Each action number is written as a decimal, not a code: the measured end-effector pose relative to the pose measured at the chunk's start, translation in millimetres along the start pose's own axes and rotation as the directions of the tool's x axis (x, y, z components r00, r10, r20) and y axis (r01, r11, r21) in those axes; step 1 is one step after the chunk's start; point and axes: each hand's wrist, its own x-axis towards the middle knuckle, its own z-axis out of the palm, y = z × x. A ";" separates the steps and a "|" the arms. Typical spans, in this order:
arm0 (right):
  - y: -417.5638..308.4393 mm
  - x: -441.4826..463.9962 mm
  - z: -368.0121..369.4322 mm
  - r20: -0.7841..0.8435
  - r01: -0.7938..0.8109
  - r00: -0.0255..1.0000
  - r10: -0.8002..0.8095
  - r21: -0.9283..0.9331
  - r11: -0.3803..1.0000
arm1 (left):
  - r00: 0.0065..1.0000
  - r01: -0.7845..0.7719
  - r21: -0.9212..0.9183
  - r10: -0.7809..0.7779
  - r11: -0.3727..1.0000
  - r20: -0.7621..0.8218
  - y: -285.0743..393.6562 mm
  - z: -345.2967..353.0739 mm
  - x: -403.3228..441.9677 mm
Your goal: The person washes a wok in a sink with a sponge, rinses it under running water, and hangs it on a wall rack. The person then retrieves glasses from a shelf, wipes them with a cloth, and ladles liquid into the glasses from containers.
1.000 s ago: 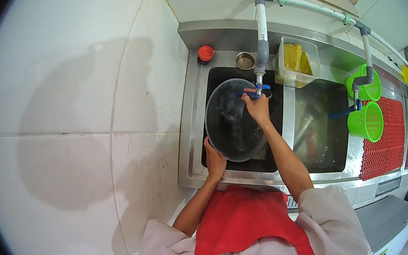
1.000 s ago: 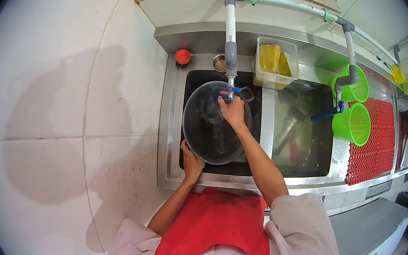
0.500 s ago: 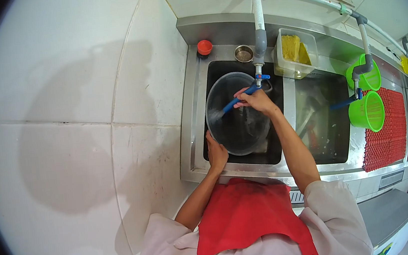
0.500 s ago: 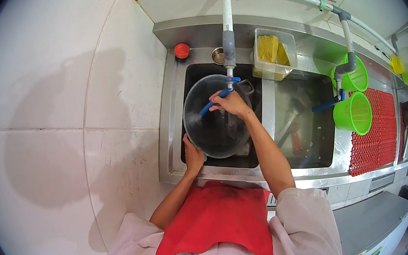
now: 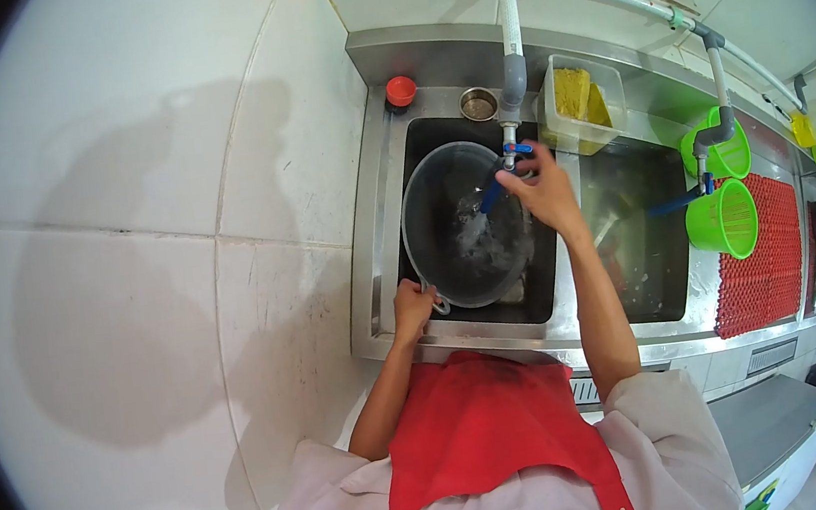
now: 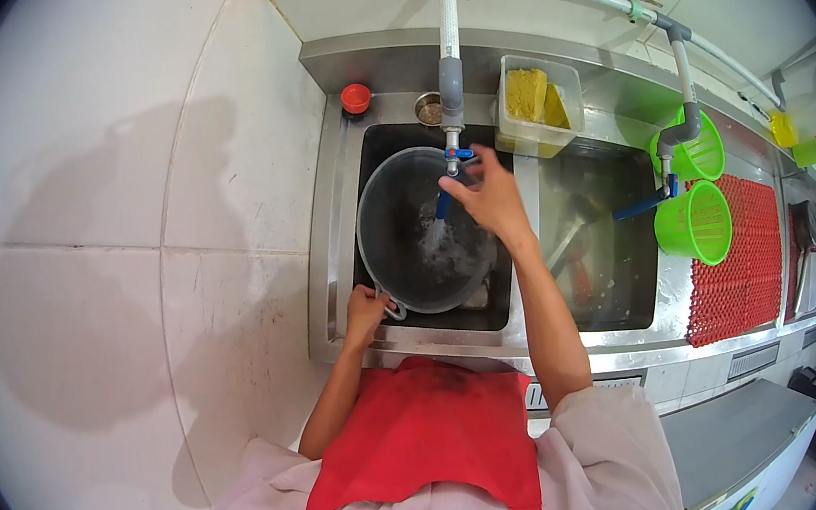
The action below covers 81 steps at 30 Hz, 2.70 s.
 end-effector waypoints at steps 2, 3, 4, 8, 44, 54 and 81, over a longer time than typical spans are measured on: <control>-33.8 -9.7 -21.9 -0.224 0.110 0.971 -0.088 0.085 0.990 | 0.989 0.108 -0.218 -0.082 0.970 0.122 9.5 -8.7 -6.1; -40.0 -7.9 -26.4 -0.234 0.211 0.948 -0.213 -0.034 0.977 | 0.971 0.177 -0.306 -0.115 0.935 0.210 12.6 -12.3 -8.4; -41.0 -4.2 -26.9 -0.240 0.210 0.947 -0.212 -0.035 0.977 | 0.944 0.250 -0.381 -0.136 0.890 0.300 16.6 -15.7 -10.1; -44.2 6.2 -20.1 -0.135 0.311 0.867 -0.479 -0.605 0.733 | 0.879 0.381 -0.556 -0.102 0.738 0.466 35.9 -20.1 -9.9; 55.8 142.9 -132.7 0.153 0.107 0.988 -0.007 -0.654 0.749 | 0.998 -0.043 -0.650 0.055 0.759 -0.002 80.7 -27.7 -28.1; -4.8 -26.8 -99.5 -0.043 -0.035 0.997 0.063 0.468 0.883 | 0.886 -0.436 -0.362 0.321 0.824 -0.336 45.4 5.9 -9.9; 161.3 137.4 292.8 -0.583 0.053 0.812 0.039 0.140 0.989 | 0.782 -0.469 0.174 0.499 0.866 -0.375 67.0 34.7 26.3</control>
